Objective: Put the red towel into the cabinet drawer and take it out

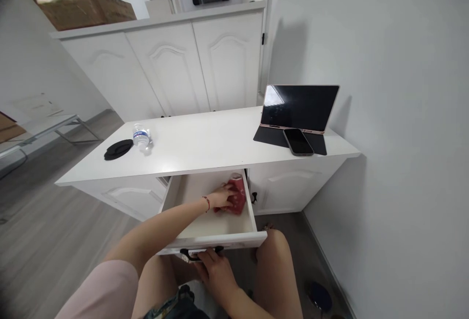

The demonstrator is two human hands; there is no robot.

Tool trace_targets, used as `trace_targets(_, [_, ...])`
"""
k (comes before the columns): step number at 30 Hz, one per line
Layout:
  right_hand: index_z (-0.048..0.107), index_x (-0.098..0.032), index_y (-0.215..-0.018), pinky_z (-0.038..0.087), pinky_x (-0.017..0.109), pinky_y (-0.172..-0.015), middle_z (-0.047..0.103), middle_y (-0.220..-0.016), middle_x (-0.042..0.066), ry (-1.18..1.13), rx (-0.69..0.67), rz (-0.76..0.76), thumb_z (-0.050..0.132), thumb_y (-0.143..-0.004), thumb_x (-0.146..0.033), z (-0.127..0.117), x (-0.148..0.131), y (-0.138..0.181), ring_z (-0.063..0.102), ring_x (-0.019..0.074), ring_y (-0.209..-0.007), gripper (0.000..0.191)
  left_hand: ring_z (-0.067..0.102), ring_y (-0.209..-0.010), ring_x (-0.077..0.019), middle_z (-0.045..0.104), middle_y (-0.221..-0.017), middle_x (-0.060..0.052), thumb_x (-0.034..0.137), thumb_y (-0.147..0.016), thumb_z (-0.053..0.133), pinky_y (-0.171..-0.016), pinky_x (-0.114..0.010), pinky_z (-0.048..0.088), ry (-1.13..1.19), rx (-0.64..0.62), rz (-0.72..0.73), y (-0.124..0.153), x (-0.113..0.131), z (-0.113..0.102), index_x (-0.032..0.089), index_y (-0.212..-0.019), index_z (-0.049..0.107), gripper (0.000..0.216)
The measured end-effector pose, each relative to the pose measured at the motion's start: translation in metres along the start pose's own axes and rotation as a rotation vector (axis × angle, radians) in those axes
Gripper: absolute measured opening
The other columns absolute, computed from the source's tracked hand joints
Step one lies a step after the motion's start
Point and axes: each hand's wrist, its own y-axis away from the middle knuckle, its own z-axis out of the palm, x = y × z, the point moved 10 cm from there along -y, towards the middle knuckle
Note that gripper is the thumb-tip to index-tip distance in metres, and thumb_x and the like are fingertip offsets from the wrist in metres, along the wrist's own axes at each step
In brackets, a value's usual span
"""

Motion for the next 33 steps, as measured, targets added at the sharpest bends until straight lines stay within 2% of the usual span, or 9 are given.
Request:
trace_targets(4, [0.06,-0.023,-0.103,0.049,0.03,-0.069,0.067,-0.099,0.004,0.01,0.013,-0.008,0.052,-0.087,-0.021,0.0,0.0,0.002,0.065,0.0208,-0.084,0.018,0.037,-0.127,-0.0258,0.041,-0.14,-0.008,0.037,-0.075,0.066,-0.108,-0.036,0.024,-0.059,-0.04,0.212,0.02,0.026,0.016,0.024,-0.127,0.053,0.055])
trace_targets(8, [0.06,-0.023,-0.103,0.048,0.029,-0.066,0.067,-0.098,0.005,0.029,0.032,-0.014,0.051,-0.088,-0.022,-0.001,-0.002,0.003,0.065,0.0207,-0.083,0.017,0.036,-0.129,-0.0271,0.042,-0.141,-0.009,0.038,-0.074,0.067,-0.108,-0.036,0.025,-0.057,-0.082,0.352,0.04,0.04,0.031,0.024,-0.127,0.053,0.057])
trace_targets(11, [0.061,-0.022,-0.1,0.048,0.029,-0.067,0.067,-0.096,0.004,0.039,0.039,-0.018,0.049,-0.089,-0.024,-0.002,-0.002,0.003,0.065,0.02,-0.081,0.016,0.036,-0.129,-0.027,0.045,-0.139,-0.006,0.033,-0.073,0.068,-0.108,-0.036,0.025,-0.032,-0.08,0.397,0.055,0.04,0.034,0.028,-0.127,0.053,0.056])
trace_targets(15, [0.061,-0.022,-0.099,0.048,0.029,-0.067,0.067,-0.095,0.004,0.034,0.044,-0.011,0.05,-0.089,-0.026,-0.001,-0.001,0.003,0.065,0.0195,-0.08,0.015,0.037,-0.127,-0.0275,0.047,-0.138,-0.004,0.027,-0.07,0.069,-0.107,-0.037,0.026,-0.001,-0.054,0.402,0.08,0.028,0.028,0.029,-0.126,0.053,0.058])
trace_targets(20, [0.061,-0.022,-0.099,0.048,0.029,-0.067,0.067,-0.095,0.005,0.044,0.036,-0.007,0.05,-0.089,-0.026,-0.001,0.0,0.003,0.065,0.0197,-0.08,0.015,0.044,-0.117,-0.029,0.049,-0.133,-0.007,0.022,-0.063,0.071,-0.101,-0.038,0.033,-0.013,-0.064,0.212,0.113,-0.01,0.02,0.027,-0.124,0.052,0.064])
trace_targets(25, [0.061,-0.022,-0.1,0.049,0.03,-0.067,0.067,-0.096,0.005,0.039,0.033,-0.015,0.052,-0.088,-0.024,-0.001,-0.001,0.004,0.065,0.0205,-0.082,0.015,0.047,-0.11,-0.0297,0.051,-0.122,-0.011,0.018,-0.055,0.071,-0.099,-0.04,0.034,-0.094,-0.075,0.063,0.14,-0.045,0.024,0.021,-0.121,0.05,0.069])
trace_targets(33, [0.061,-0.022,-0.098,0.049,0.029,-0.066,0.066,-0.092,0.004,0.033,0.07,-0.027,0.052,-0.088,-0.022,-0.006,-0.004,0.003,0.065,0.0188,-0.079,0.013,0.047,-0.112,-0.0345,0.047,-0.122,-0.015,0.013,-0.052,0.068,-0.095,-0.044,0.038,-0.159,-0.1,-0.157,0.153,-0.082,0.028,0.018,-0.115,0.051,0.065])
